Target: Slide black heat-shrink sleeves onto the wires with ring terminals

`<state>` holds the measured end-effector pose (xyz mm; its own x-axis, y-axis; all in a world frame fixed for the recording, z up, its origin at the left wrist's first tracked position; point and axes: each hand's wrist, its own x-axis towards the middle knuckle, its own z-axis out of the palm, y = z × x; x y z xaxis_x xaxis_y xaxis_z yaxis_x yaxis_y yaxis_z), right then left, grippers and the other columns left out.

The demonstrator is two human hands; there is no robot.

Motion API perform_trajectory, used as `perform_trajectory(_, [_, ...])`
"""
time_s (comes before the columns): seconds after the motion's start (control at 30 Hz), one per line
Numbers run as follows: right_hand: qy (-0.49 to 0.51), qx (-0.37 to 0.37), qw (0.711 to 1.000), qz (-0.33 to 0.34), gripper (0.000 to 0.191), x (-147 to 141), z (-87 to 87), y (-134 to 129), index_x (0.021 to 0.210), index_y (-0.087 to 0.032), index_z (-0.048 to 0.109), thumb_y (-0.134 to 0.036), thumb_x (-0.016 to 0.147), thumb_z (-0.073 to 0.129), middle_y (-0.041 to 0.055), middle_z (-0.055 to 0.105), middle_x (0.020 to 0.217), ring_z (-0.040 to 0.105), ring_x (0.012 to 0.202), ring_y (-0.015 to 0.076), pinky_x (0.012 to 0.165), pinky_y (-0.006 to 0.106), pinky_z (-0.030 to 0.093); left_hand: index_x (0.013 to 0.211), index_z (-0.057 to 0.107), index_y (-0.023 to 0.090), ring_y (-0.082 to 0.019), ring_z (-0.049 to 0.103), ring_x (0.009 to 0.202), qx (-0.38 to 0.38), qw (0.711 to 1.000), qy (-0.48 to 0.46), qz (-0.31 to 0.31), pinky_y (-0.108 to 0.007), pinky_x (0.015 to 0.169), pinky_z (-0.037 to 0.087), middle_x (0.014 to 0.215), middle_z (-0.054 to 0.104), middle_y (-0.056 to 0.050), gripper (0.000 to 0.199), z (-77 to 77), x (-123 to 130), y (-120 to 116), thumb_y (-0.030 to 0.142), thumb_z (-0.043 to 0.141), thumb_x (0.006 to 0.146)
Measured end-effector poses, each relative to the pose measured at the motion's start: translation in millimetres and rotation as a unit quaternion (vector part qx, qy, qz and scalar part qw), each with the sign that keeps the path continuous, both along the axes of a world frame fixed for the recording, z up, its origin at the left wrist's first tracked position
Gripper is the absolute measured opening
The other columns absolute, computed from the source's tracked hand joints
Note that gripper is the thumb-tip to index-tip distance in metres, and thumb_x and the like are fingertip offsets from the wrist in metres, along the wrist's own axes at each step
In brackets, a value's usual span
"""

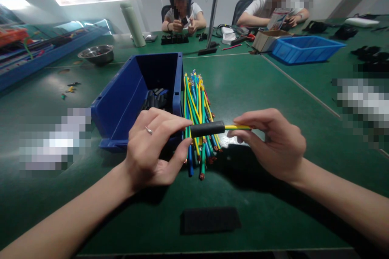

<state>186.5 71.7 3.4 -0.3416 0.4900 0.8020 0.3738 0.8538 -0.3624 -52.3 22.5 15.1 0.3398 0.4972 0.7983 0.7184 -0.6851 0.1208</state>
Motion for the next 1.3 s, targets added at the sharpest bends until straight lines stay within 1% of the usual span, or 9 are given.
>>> perform_trajectory(0.1, [0.011, -0.019, 1.000, 0.004, 0.022, -1.3, 1.0, -0.2, 0.100, -0.026, 0.060, -0.018, 0.085, 0.072, -0.0036, 0.074, 0.082, 0.072, 0.066, 0.0096, 0.055, 0.016, 0.056, 0.107, 0.061, 0.016, -0.023, 0.063, 0.080, -0.007, 1.000, 0.003, 0.001, -0.040, 0.071, 0.050, 0.091, 0.072, -0.008, 0.027, 0.1, 0.8, -0.1, 0.014, 0.065, 0.080])
perform_trajectory(0.2, [-0.001, -0.046, 0.999, 0.021, 0.022, -2.0, 2.7, -0.7, 0.104, -0.027, 0.061, -0.017, 0.086, 0.070, -0.0032, 0.075, 0.082, 0.074, 0.070, 0.0120, 0.056, 0.018, 0.057, 0.108, 0.062, 0.017, -0.022, 0.063, 0.081, -0.013, 1.000, 0.015, 0.002, -0.040, 0.072, 0.050, 0.092, 0.072, -0.008, 0.027, 0.3, 1.1, -0.9, 0.012, 0.065, 0.081])
perform_trajectory(0.3, [-0.015, -0.057, 0.998, 0.027, 0.019, -1.8, 3.4, -1.3, 0.104, -0.027, 0.064, -0.018, 0.088, 0.068, -0.0030, 0.076, 0.080, 0.073, 0.066, 0.0132, 0.054, 0.021, 0.057, 0.108, 0.062, 0.018, -0.021, 0.063, 0.080, -0.010, 1.000, 0.018, 0.005, -0.039, 0.071, 0.051, 0.092, 0.072, -0.006, 0.027, 0.9, 1.2, -1.2, 0.013, 0.065, 0.082])
perform_trajectory(0.47, [-0.030, -0.044, 0.998, 0.017, 0.020, 0.0, 2.0, -1.2, 0.106, -0.028, 0.067, -0.017, 0.089, 0.067, -0.0019, 0.077, 0.082, 0.069, 0.058, 0.0124, 0.050, 0.023, 0.054, 0.108, 0.062, 0.018, -0.021, 0.063, 0.080, -0.013, 1.000, 0.020, 0.005, -0.039, 0.070, 0.051, 0.091, 0.072, -0.006, 0.025, 2.3, 1.4, -0.5, 0.015, 0.065, 0.084])
perform_trajectory(0.73, [-0.054, -0.049, 0.995, 0.065, 0.026, 0.7, 2.5, 0.2, 0.112, -0.029, 0.069, -0.016, 0.089, 0.065, -0.0011, 0.078, 0.096, 0.070, 0.060, 0.0119, 0.053, 0.023, 0.056, 0.108, 0.063, 0.015, -0.020, 0.062, 0.079, -0.002, 0.999, 0.031, -0.018, -0.037, 0.069, 0.051, 0.089, 0.072, -0.007, 0.027, 0.5, 0.7, 1.3, 0.012, 0.069, 0.082])
perform_trajectory(0.93, [-0.053, -0.050, 0.995, 0.062, 0.036, 1.2, 3.4, -1.2, 0.119, -0.032, 0.068, -0.015, 0.088, 0.067, -0.0009, 0.078, 0.099, 0.071, 0.060, 0.0133, 0.053, 0.024, 0.056, 0.110, 0.063, 0.016, -0.020, 0.062, 0.081, -0.010, 1.000, 0.026, -0.014, -0.037, 0.069, 0.051, 0.092, 0.072, -0.007, 0.028, 1.2, 0.1, 0.6, 0.012, 0.068, 0.083])
perform_trajectory(1.1, [-0.040, -0.054, 0.996, 0.065, 0.035, 0.0, 3.4, -1.0, 0.115, -0.033, 0.070, -0.012, 0.088, 0.065, -0.0008, 0.078, 0.099, 0.073, 0.067, 0.0146, 0.057, 0.025, 0.059, 0.113, 0.062, 0.018, -0.020, 0.062, 0.083, -0.015, 0.999, 0.032, -0.008, -0.037, 0.072, 0.052, 0.096, 0.072, -0.006, 0.030, 0.7, -0.9, 1.8, 0.011, 0.067, 0.085])
perform_trajectory(1.2, [-0.036, -0.060, 0.996, 0.063, 0.032, -0.7, 3.4, -0.5, 0.112, -0.031, 0.070, -0.011, 0.088, 0.065, -0.0012, 0.078, 0.094, 0.072, 0.063, 0.0133, 0.053, 0.023, 0.058, 0.117, 0.061, 0.017, -0.020, 0.061, 0.088, -0.024, 0.999, 0.046, 0.001, -0.037, 0.076, 0.052, 0.100, 0.071, -0.007, 0.031, 0.4, -1.4, 3.1, 0.008, 0.064, 0.087])
perform_trajectory(1.3, [-0.025, -0.073, 0.994, 0.074, 0.029, -0.2, 3.3, 0.4, 0.110, -0.029, 0.071, -0.010, 0.088, 0.065, -0.0011, 0.078, 0.092, 0.071, 0.061, 0.0118, 0.053, 0.022, 0.057, 0.119, 0.061, 0.014, -0.019, 0.059, 0.089, -0.026, 0.998, 0.060, 0.008, -0.035, 0.077, 0.051, 0.099, 0.069, -0.008, 0.031, 0.4, -1.8, 3.6, 0.007, 0.063, 0.089])
